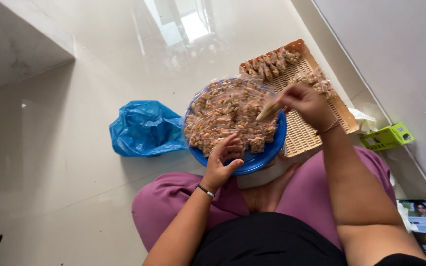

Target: A person sitting on the floor picks up small wrapped food items from a blue bowl and places them into a rectangular wicker basket.

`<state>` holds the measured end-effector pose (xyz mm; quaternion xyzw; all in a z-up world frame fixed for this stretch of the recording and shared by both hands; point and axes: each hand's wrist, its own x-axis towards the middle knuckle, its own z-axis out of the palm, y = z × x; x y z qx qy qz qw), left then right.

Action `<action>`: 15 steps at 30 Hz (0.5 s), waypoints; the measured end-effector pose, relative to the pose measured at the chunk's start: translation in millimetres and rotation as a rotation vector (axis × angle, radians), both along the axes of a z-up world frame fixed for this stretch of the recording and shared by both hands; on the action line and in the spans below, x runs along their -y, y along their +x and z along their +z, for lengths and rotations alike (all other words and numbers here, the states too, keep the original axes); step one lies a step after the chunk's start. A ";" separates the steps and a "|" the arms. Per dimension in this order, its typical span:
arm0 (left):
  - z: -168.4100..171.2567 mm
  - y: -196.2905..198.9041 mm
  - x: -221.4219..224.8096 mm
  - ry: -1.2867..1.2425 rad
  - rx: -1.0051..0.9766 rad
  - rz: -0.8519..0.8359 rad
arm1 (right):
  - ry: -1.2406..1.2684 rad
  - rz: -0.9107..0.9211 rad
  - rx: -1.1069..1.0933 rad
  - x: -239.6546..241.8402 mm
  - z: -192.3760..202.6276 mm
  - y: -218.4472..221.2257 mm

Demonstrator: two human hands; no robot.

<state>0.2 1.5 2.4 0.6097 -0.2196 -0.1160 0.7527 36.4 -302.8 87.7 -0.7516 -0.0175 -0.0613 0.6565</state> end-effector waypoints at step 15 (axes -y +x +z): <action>-19.9 3.2 5.5 -0.037 -0.186 0.100 | -0.480 0.310 -0.009 -120.5 2.1 -31.4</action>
